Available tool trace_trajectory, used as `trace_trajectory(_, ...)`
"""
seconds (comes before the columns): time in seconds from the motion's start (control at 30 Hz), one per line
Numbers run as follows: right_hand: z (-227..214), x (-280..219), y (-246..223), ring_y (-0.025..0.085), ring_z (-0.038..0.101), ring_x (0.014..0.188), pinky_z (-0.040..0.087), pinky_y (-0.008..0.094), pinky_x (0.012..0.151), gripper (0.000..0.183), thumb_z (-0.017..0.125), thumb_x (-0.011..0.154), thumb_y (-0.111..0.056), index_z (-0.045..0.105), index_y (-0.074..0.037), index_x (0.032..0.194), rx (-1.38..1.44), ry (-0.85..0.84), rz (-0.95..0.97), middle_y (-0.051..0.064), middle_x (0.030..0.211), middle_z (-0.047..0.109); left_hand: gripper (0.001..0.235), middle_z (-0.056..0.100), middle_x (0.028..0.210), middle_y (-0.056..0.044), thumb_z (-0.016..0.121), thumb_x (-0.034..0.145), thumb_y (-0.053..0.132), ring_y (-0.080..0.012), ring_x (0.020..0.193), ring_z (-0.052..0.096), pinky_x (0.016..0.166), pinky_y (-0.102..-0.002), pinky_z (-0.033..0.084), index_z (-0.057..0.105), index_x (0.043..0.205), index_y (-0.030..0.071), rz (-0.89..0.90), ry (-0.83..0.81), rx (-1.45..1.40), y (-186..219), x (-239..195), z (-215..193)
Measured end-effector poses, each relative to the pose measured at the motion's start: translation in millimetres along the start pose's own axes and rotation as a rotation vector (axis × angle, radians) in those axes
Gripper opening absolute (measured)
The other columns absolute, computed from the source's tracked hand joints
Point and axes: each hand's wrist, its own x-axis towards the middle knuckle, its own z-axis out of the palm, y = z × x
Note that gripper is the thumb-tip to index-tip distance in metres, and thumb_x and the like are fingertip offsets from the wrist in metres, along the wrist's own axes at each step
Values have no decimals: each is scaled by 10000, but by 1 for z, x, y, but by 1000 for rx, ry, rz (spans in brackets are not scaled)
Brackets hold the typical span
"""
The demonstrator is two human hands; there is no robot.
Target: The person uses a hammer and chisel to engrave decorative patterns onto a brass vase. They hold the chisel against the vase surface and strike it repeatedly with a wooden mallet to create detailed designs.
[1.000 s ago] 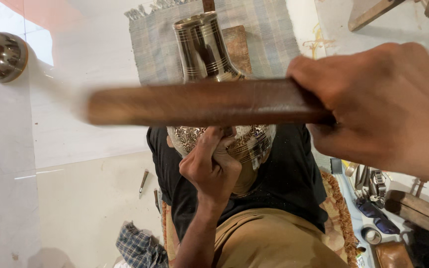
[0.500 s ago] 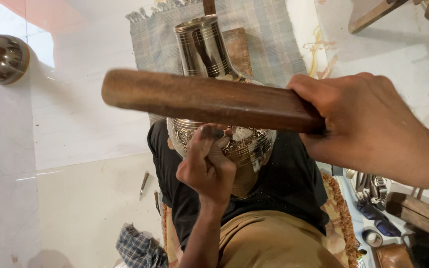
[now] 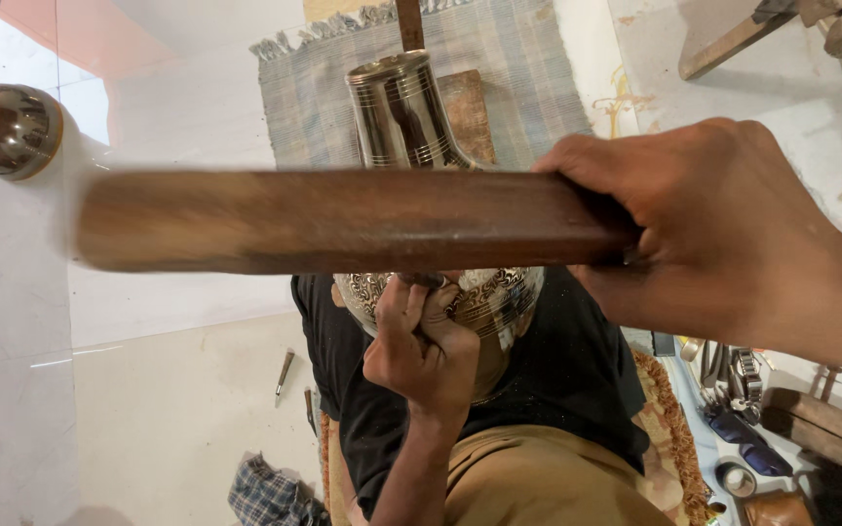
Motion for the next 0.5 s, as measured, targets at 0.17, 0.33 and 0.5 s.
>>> trace_trajectory(0.17,-22,11,-22,228,639,513,500,385,488,408,823,650,-225,620,-144,995,-12,-191,129,66,594,628,260,775,986,-125,664,923,-90,-157,859,795,731,-232,608,640,1179,-52,17,17,48,-5,-5,0)
trace_trajectory(0.33,-22,16,-38,249,674,615,509,397,523,372,725,732,-279,552,-135,1027,-460,-347,84,22,689,630,139,736,810,-77,692,907,-103,-98,611,680,585,-230,510,676,1024,-30,-28,0,62,-10,-8,-2)
trace_trajectory(0.5,-15,14,-35,270,684,647,522,431,546,443,765,679,-268,577,-176,1069,-383,-312,101,9,738,655,202,736,837,-87,646,899,-118,-104,663,702,600,-242,533,658,1083,-36,37,12,59,-12,-8,-2)
